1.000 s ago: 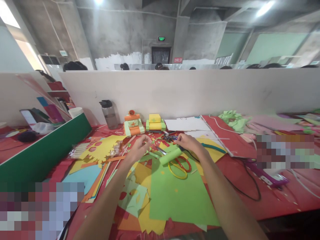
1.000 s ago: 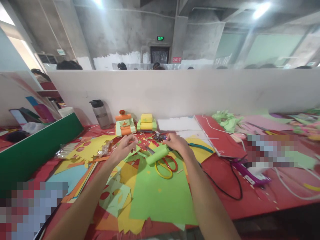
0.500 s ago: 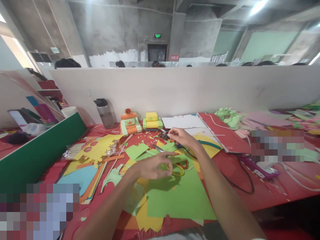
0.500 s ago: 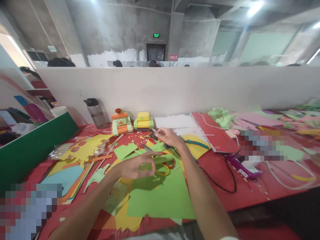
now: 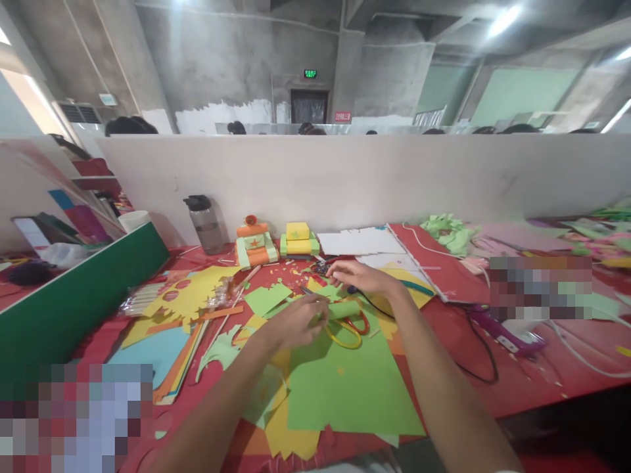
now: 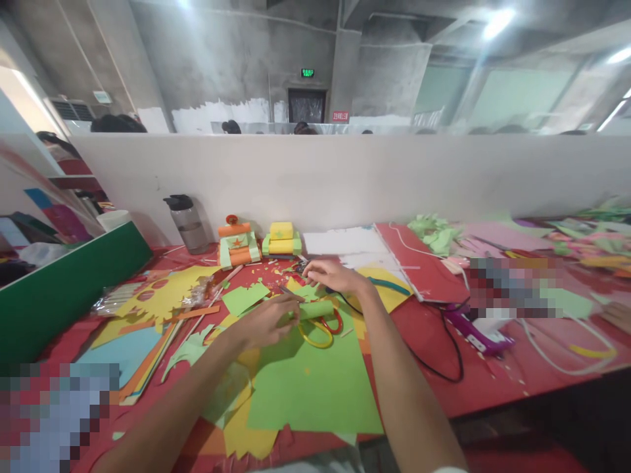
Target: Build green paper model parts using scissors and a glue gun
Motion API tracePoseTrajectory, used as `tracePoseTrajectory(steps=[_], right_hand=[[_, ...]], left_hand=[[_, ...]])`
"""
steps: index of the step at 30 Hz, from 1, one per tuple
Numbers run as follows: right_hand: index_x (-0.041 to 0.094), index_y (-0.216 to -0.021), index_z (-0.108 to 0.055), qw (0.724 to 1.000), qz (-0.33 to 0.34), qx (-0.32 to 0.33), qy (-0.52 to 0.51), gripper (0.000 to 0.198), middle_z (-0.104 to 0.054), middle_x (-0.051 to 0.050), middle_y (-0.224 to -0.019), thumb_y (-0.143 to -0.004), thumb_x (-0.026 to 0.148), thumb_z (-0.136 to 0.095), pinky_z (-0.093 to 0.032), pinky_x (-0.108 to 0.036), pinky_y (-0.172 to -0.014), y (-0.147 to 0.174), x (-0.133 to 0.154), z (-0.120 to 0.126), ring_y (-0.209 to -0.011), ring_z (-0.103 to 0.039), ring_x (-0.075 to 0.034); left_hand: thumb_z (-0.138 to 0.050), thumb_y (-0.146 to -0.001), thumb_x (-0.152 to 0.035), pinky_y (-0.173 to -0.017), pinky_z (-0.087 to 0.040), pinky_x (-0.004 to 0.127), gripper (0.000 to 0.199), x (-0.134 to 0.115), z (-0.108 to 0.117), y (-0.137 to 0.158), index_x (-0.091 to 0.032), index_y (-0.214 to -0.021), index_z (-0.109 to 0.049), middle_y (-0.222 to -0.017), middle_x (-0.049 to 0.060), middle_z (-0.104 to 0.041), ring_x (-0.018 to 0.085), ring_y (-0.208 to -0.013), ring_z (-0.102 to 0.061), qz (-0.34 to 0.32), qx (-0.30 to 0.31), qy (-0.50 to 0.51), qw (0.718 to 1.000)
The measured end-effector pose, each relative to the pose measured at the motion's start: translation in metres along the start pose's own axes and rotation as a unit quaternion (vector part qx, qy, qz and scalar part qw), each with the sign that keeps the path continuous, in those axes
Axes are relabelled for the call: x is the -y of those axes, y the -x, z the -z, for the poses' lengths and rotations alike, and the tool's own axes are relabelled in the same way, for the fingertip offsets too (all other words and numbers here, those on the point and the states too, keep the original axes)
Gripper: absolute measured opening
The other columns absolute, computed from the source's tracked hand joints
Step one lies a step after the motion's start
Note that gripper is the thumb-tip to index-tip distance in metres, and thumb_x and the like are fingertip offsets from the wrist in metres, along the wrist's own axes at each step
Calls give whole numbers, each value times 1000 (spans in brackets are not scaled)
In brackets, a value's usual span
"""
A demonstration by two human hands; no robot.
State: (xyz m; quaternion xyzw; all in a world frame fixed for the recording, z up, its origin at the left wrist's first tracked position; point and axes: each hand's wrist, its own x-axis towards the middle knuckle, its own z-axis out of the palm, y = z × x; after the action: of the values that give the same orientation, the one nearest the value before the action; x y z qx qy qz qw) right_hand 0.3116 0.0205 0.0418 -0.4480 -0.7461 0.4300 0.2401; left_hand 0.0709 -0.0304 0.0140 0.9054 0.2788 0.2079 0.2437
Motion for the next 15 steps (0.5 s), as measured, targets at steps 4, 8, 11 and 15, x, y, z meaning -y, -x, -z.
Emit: tracePoseTrajectory(steps=[4,8,11,15], right_hand=[[19,-110,-66,998,-6,-15,-67,49,-72,-11,-107,-96,61,-48,-56,-33,-85,-2,-11,4,-102,-68,-22],[18,-116,-67,990,-18,11,-142,69,-73,-15,-110,-93,74,-34,-56,-36,-88,-4,-12,2,-103,-69,-24],[16,-115,-69,990,-10,55,-132,71,-73,-15,-110,-89,76,-42,-55,-37,-89,1,0,1,-100,-70,-24],[17,-115,-73,978,51,182,-86,56,-73,-14,-115,-85,63,-64,-53,-37,-91,12,21,0,-103,-69,-25]], left_hand=[[-54,-89,-28,-86,-54,34,11,14,9,0,-20,-88,-62,-118,11,-65,24,-110,-62,52,-76,104,990],[-59,-88,-39,-78,-54,29,21,31,21,0,-19,-85,-59,-93,5,-64,19,-92,-63,107,-185,229,950],[-63,-84,-43,-79,-54,28,25,40,28,2,-19,-85,-56,-86,1,-60,15,-83,-61,152,-257,323,898],[-67,-77,-44,-78,-54,26,29,51,32,3,-19,-80,-53,-87,-1,-57,12,-80,-59,190,-332,387,839]])
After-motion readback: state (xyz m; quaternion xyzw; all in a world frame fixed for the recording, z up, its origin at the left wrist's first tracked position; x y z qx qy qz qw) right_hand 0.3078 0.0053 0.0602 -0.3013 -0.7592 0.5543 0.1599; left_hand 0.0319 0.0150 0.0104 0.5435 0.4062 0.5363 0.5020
